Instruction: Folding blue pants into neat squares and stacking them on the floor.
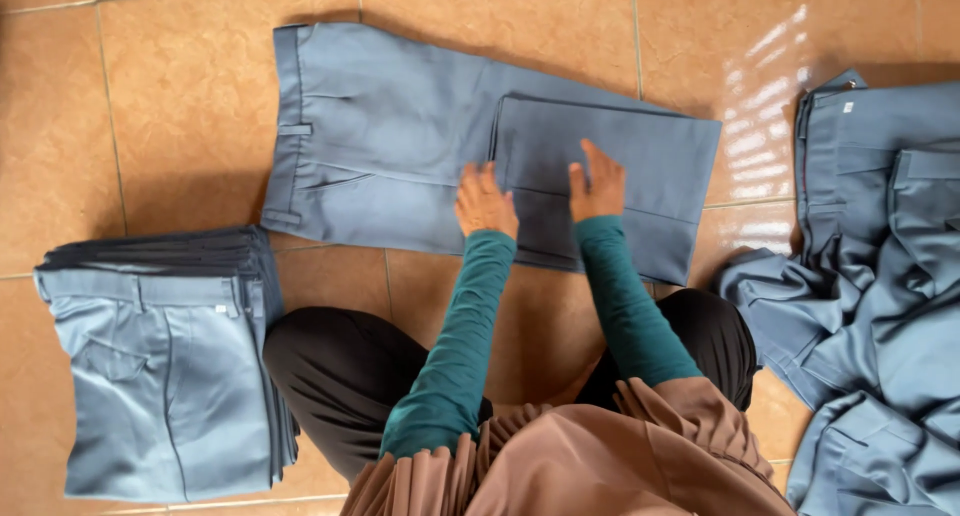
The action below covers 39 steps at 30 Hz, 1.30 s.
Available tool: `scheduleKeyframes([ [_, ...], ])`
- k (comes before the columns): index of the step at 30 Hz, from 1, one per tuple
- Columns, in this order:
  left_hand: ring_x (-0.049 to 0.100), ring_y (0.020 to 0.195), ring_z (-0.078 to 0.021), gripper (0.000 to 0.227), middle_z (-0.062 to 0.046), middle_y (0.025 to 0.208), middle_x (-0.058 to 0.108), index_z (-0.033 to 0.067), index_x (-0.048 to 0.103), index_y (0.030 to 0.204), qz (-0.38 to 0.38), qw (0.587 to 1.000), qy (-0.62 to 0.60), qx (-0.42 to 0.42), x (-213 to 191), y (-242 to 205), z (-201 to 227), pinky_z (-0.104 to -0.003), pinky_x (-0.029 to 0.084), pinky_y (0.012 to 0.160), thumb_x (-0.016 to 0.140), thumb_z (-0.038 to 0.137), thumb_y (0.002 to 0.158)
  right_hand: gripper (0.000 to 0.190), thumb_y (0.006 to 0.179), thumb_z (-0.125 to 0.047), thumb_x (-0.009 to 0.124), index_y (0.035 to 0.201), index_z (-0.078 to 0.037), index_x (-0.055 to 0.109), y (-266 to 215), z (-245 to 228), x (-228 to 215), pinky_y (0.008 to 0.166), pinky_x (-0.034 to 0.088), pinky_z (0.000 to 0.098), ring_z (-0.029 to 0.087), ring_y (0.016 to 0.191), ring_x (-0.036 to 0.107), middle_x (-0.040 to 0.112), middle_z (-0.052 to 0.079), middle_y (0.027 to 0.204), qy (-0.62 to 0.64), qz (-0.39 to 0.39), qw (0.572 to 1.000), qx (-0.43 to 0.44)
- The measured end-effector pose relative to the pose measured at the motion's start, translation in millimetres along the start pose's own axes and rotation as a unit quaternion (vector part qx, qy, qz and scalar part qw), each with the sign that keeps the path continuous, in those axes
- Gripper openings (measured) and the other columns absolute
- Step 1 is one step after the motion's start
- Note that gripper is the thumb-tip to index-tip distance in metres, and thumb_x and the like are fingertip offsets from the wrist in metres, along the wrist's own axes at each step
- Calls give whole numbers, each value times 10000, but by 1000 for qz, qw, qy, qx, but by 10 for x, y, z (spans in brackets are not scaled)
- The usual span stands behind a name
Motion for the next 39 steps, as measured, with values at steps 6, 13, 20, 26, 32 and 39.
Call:
scheduleKeyframes([
  [6,-67,1586,-284,690,-79,1736,-4,188,86,1665,-180,962,83,189,393,68,518,-442,-60,1295,444,172,1075,576,1135,-493,260,1645,-227,293,-155,-101,523,1279,139,548,386,1558,151,296,123,1681,-136,-266,949,103],
  [13,75,1592,-277,599,-93,1721,129,205,186,1647,-88,971,55,216,310,36,517,-452,13,1290,265,457,1110,577,1127,-497,386,1653,-302,248,149,1082,-433,1214,73,651,302,1568,105,190,30,1721,-333,-211,906,151],
  [20,124,1584,-271,601,-92,1708,177,213,237,1634,-36,973,44,223,300,31,514,-452,51,1294,305,464,1093,658,1111,-603,340,1669,-314,146,65,1239,-385,1217,-25,657,325,1567,-20,57,53,1729,-369,-205,865,273],
  [26,112,1586,-261,611,-83,1714,155,224,212,1638,-59,972,58,220,322,33,507,-449,54,1303,310,472,1089,651,1059,-625,390,1636,-358,252,-511,130,202,1221,-6,644,288,1579,68,139,4,1723,-295,-187,931,109],
  [32,78,1591,-269,616,-87,1720,117,232,187,1645,-74,972,57,215,424,38,481,-461,33,1303,278,487,1092,583,1119,-544,364,1652,-355,223,-593,507,-598,1221,33,643,286,1576,56,102,47,1723,-343,-153,893,249],
  [39,26,1593,-290,631,-100,1726,65,241,134,1654,-89,972,79,202,264,-192,322,-489,-6,1299,239,514,1095,558,1128,-568,267,1648,-399,153,-874,1322,-809,1220,239,561,258,1564,143,122,26,1704,-332,-162,840,397],
])
Point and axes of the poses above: each hand's wrist, its own y-axis towards the middle knuckle, its own x-axis out of the palm, z = x × y, the point moved 5 cm from there along y, towards the middle knuckle
